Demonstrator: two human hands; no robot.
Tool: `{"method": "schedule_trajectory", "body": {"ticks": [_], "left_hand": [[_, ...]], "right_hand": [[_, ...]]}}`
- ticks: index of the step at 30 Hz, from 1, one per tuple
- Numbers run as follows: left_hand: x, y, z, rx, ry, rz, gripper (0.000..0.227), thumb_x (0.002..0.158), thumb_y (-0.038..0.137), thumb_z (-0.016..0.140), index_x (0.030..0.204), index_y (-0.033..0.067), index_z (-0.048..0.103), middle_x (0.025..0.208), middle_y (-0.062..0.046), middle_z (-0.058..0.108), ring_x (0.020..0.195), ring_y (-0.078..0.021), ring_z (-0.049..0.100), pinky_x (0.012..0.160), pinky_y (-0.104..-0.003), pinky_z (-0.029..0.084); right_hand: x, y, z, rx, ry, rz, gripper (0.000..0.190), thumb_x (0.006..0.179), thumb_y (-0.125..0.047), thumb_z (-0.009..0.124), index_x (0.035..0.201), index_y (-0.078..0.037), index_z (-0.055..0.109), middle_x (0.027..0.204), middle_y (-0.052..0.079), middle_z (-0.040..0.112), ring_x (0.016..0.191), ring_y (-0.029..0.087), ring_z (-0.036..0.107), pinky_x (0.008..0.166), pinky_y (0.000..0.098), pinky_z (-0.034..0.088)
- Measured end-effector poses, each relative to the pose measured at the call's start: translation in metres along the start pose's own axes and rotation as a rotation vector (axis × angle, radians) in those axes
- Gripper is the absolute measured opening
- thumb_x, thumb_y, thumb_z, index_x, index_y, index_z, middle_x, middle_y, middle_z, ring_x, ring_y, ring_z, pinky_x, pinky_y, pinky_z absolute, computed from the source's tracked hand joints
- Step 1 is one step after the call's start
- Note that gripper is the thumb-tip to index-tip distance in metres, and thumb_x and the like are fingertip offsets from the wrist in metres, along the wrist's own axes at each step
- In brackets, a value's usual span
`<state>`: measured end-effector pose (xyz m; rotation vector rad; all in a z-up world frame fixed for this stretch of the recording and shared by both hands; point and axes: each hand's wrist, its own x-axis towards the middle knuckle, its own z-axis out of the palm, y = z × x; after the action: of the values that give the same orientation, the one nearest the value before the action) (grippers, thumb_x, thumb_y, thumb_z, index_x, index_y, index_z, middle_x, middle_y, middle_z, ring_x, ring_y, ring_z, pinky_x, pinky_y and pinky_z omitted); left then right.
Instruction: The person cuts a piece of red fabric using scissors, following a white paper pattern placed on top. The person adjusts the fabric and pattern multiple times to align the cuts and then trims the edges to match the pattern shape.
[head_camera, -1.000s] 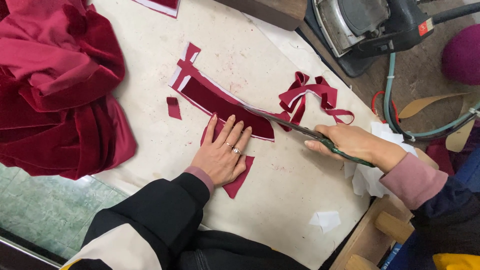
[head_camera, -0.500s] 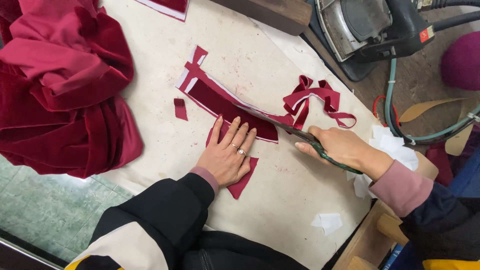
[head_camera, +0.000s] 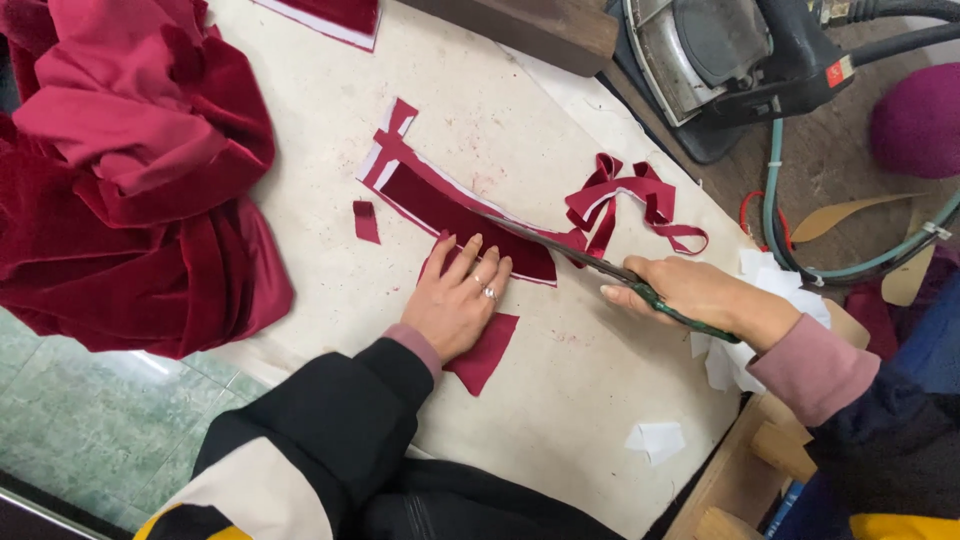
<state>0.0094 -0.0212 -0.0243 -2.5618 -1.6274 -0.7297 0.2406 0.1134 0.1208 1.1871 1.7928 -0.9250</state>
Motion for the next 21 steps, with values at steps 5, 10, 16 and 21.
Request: {"method": "schedule_trajectory", "body": {"ticks": [5, 10, 16, 21], "left_hand": [[0.011, -0.021, 0.028, -0.025, 0.156, 0.016, 0.009, 0.096, 0.015, 0.052, 0.097, 0.01, 0.06, 0.088, -0.004, 0.053, 0.086, -0.0243, 0.059, 0.083, -0.04, 0.047], [0.018, -0.025, 0.009, -0.05, 0.099, -0.19, 0.011, 0.092, 0.016, 0.06, 0.096, 0.0071, 0.058, 0.102, -0.009, 0.056, 0.104, -0.028, 0.057, 0.086, -0.04, 0.044], [0.033, -0.022, -0.043, -0.046, -0.255, -0.644, 0.086, 0.092, 0.055, 0.053, 0.15, 0.0001, 0.02, 0.16, -0.02, 0.005, 0.148, -0.0329, -0.003, 0.112, -0.064, -0.008], [0.03, -0.017, -0.035, 0.014, -0.29, -0.65, 0.085, 0.096, 0.052, 0.047, 0.151, -0.0052, 0.016, 0.16, -0.023, 0.001, 0.148, -0.0363, -0.004, 0.111, -0.069, -0.007]], "right_hand": [[-0.003, 0.003, -0.003, -0.055, -0.004, -0.001, 0.056, 0.09, -0.061, 0.038, 0.095, -0.009, 0.057, 0.068, 0.022, 0.066, 0.077, 0.043, 0.068, 0.075, 0.0516, 0.051], [-0.007, -0.001, -0.002, -0.073, 0.006, -0.013, 0.058, 0.09, -0.063, 0.037, 0.095, -0.009, 0.057, 0.07, 0.022, 0.066, 0.08, 0.043, 0.068, 0.076, 0.0516, 0.051], [-0.002, -0.007, 0.001, -0.045, 0.001, 0.03, 0.057, 0.09, -0.063, 0.037, 0.097, -0.01, 0.057, 0.072, 0.024, 0.067, 0.083, 0.043, 0.068, 0.079, 0.051, 0.051], [0.002, -0.013, 0.006, -0.019, 0.012, 0.014, 0.056, 0.09, -0.064, 0.037, 0.095, -0.011, 0.056, 0.07, 0.021, 0.067, 0.082, 0.042, 0.069, 0.076, 0.0522, 0.051]]}}
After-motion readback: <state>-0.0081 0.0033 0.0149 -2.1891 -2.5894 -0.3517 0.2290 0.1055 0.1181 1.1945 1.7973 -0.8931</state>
